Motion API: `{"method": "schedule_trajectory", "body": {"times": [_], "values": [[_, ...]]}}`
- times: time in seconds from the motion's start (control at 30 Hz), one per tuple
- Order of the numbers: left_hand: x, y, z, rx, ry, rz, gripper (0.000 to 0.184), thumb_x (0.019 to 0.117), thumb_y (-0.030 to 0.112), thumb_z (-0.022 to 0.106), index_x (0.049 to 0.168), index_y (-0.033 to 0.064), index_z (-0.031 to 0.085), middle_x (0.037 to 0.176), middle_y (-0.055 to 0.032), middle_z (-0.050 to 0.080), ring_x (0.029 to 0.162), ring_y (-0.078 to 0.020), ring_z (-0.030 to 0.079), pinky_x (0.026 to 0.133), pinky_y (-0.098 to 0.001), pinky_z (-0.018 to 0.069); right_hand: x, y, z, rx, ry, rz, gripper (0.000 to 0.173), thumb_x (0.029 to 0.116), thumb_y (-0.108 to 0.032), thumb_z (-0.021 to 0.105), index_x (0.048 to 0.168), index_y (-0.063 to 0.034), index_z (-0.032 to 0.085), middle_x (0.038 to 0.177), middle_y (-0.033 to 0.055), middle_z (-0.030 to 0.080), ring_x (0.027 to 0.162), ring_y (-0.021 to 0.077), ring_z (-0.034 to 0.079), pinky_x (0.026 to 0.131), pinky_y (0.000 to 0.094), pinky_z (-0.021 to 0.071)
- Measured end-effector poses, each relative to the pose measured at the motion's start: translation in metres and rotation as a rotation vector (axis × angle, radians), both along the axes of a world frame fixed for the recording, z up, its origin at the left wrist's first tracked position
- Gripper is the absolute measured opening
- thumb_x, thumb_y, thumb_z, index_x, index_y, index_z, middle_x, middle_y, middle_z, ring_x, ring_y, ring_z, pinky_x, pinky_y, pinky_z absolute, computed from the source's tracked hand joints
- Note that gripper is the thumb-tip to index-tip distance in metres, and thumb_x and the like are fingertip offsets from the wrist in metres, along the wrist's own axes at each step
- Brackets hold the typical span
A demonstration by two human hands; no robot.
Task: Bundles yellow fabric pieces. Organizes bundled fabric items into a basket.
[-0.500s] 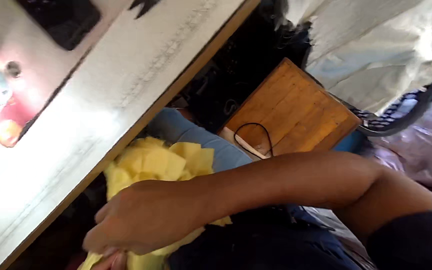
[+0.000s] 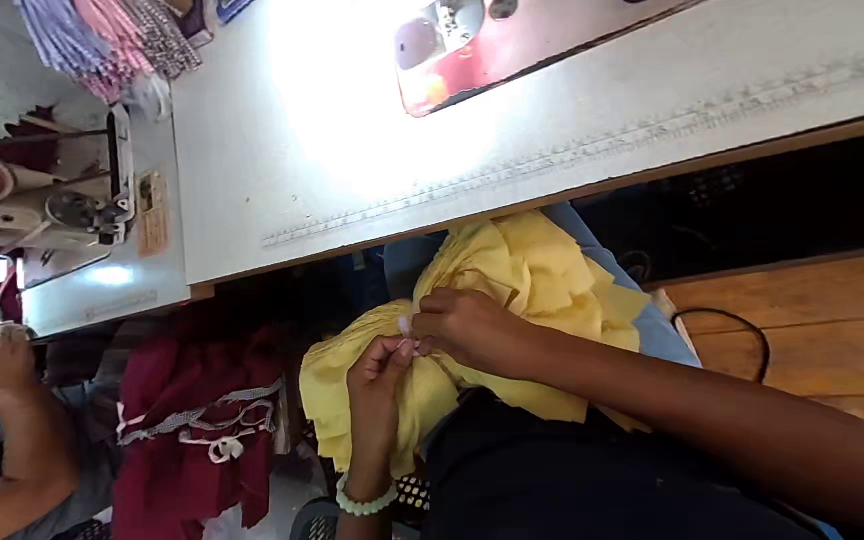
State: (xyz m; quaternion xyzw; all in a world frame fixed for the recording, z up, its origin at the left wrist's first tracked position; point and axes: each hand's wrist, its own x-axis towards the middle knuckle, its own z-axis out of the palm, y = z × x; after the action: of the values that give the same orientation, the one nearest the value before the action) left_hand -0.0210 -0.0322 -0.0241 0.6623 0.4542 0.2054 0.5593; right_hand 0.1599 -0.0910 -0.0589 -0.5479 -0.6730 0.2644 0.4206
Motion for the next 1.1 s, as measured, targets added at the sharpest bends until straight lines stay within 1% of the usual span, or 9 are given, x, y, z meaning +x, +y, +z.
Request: {"method": "schedule_trajectory", "body": {"times": [0.3,0.4,0.43,0.5,0.57,0.7,0.9,1.0,1.1], "values": [[-0.004,-0.001,-0.009,-0.049,-0.162,-0.031,0.013,0.0998,0.000,0.054,0.097,-0.0011,0.067,0.095,-0.0050,0.078,0.091,-0.0114,0.075,0.088,-0.0288,0.0604,0.012,-0.003,0.003,-0.235,0.026,-0.188,0.013,0.0901,-0.007,0.063,0.085,0.0032,0.068,0.080,0.0147,0.066,0.074,0.0263,0.066,0.068,0.0422,0.0554],[-0.006,-0.002,-0.009,-0.031,-0.142,-0.041,0.013,0.1008,0.002,0.054,0.099,-0.0015,0.066,0.097,-0.0055,0.077,0.093,-0.0122,0.075,0.089,-0.0298,0.0601,0.016,0.000,0.005,-0.290,0.040,-0.221,0.011,0.0913,-0.007,0.062,0.089,0.0016,0.068,0.082,0.0124,0.065,0.073,0.0221,0.063,0.067,0.0383,0.0534],[-0.008,-0.002,-0.009,-0.022,-0.130,-0.047,0.013,0.1011,0.002,0.054,0.099,-0.0014,0.066,0.096,-0.0047,0.077,0.092,-0.0113,0.075,0.089,-0.0291,0.0604,0.013,0.000,0.004,-0.214,0.037,-0.200,0.009,0.0901,-0.006,0.063,0.093,-0.0002,0.069,0.089,0.0116,0.067,0.075,0.0216,0.065,0.068,0.0378,0.0551],[-0.010,0.000,-0.010,-0.004,-0.094,-0.057,0.012,0.1009,0.004,0.055,0.099,0.0002,0.066,0.091,-0.0005,0.076,0.088,-0.0066,0.073,0.085,-0.0257,0.0595,0.010,-0.001,0.004,-0.078,0.061,-0.065,0.022,0.0939,-0.007,0.062,0.114,-0.0054,0.070,0.124,0.0114,0.069,0.096,0.0226,0.070,0.079,0.0401,0.0594],[-0.011,0.001,-0.010,0.019,-0.076,-0.069,0.011,0.1003,0.005,0.057,0.097,0.0006,0.066,0.087,0.0021,0.073,0.084,-0.0035,0.070,0.081,-0.0230,0.0583,0.008,0.003,0.005,0.003,0.066,0.049,0.025,0.1003,-0.016,0.060,0.122,-0.0096,0.071,0.134,0.0092,0.067,0.111,0.0256,0.068,0.088,0.0429,0.0573],[-0.010,0.000,-0.013,0.060,-0.086,-0.088,0.012,0.1014,0.005,0.056,0.098,0.0004,0.066,0.091,-0.0003,0.076,0.087,-0.0058,0.072,0.084,-0.0250,0.0592,0.006,0.013,0.000,0.045,0.022,0.084,0.016,0.0991,-0.007,0.058,0.097,-0.0048,0.074,0.093,0.0095,0.073,0.089,0.0240,0.069,0.080,0.0361,0.0563],[-0.006,-0.006,-0.017,0.062,-0.075,0.072,0.015,0.1022,0.004,0.049,0.100,-0.0005,0.064,0.086,-0.0012,0.075,0.077,-0.0082,0.073,0.073,-0.0249,0.0612,0.003,0.003,-0.005,0.089,0.014,0.053,0.010,0.0917,0.000,0.063,0.091,0.0007,0.073,0.087,0.0148,0.072,0.086,0.0283,0.071,0.080,0.0388,0.0580],[0.000,-0.007,-0.015,0.066,-0.007,0.106,0.014,0.1019,0.004,0.049,0.096,0.0017,0.062,0.078,0.0034,0.072,0.069,-0.0023,0.069,0.068,-0.0193,0.0585,-0.002,0.001,-0.006,0.138,-0.015,0.055,0.008,0.0898,-0.008,0.069,0.089,-0.0010,0.073,0.084,0.0133,0.071,0.082,0.0263,0.070,0.076,0.0363,0.0575],[0.003,-0.003,-0.014,0.078,0.052,0.091,0.013,0.1008,0.006,0.051,0.096,0.0010,0.062,0.076,0.0042,0.068,0.068,-0.0005,0.066,0.067,-0.0182,0.0571,-0.004,0.005,-0.004,0.124,-0.052,0.091,0.015,0.0897,-0.013,0.075,0.092,0.0012,0.073,0.087,0.0172,0.070,0.085,0.0313,0.071,0.077,0.0410,0.0585]]}}
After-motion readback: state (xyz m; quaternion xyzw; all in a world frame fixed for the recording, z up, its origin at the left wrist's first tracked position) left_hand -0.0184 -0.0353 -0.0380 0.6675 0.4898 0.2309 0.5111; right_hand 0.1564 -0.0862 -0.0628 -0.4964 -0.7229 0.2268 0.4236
